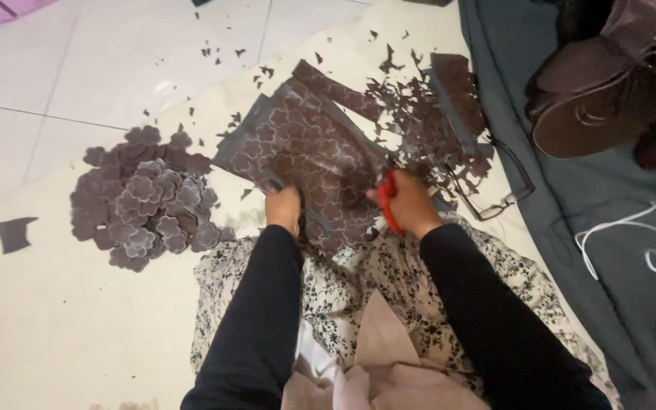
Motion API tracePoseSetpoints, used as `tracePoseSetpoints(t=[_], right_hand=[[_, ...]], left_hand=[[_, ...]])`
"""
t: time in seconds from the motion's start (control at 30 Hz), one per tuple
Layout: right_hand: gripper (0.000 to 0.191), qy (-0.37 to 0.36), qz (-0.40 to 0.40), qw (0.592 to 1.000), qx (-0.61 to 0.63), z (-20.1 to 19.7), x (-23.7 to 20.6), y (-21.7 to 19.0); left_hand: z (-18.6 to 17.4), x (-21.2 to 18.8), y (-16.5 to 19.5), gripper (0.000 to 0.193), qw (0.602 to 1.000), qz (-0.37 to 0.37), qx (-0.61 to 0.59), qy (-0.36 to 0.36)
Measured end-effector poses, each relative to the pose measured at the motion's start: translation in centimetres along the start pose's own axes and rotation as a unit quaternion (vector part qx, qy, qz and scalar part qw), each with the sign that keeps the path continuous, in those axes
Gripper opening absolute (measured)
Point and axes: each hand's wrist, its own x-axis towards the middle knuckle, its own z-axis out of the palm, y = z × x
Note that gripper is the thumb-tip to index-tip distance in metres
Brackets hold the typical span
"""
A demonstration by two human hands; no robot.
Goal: The person uses red-handled scissors to cut flower-shaped pieces from a dark brown patterned sheet. The cut pieces are placed in a growing pile to the left while the remaining sheet is repositioned for continued cutting.
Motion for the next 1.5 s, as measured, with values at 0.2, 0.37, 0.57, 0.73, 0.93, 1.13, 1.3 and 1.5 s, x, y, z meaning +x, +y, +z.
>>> tracePoseSetpoints(t=[0.2, 0.37, 0.57, 0.73, 0.93, 1.13, 1.3, 1.5], right_hand=[[0.034, -0.076, -0.051, 0.996, 0.01, 4.6, 1.1, -2.6], [0.072, 0.064, -0.173, 0.982, -0.027, 8.8, 0.3, -5.5], [0.06, 0.087, -0.207, 0.958, -0.178, 10.0, -0.1, -6.5], [0.054, 0.108, -0.226, 0.955, -0.161, 9.5, 0.4, -7.2], [0.043, 0.115, -0.194, 0.974, -0.026, 7.5, 1.8, -6.5], [0.043, 0.085, -0.164, 0.983, -0.019, 5.8, 2.9, -5.5], [0.042, 0.049, -0.139, 0.987, 0.067, 4.8, 2.8, -5.3], [0.036, 0.07, -0.149, 0.981, 0.1, 4.6, 2.9, -5.5]], left_hand=[[-2.4, -0.2, -0.2, 0.018, 0.949, 0.222, 0.218, 0.054], [-2.1, -1.1, 0.8, 0.022, 0.921, 0.25, 0.27, 0.126], [-2.4, 0.4, 0.1, 0.025, 0.974, 0.2, 0.05, 0.091], [-2.9, 0.7, 0.4, 0.019, 0.994, 0.069, -0.086, 0.011], [-2.5, -3.5, 1.3, 0.053, 0.938, 0.174, 0.298, 0.046], [-0.9, -4.4, 2.2, 0.073, 0.716, 0.333, 0.607, 0.088], [-0.9, -2.1, 1.5, 0.063, 0.705, 0.298, 0.644, 0.015], [0.6, -2.3, 1.1, 0.041, 0.606, 0.362, 0.7, 0.112]])
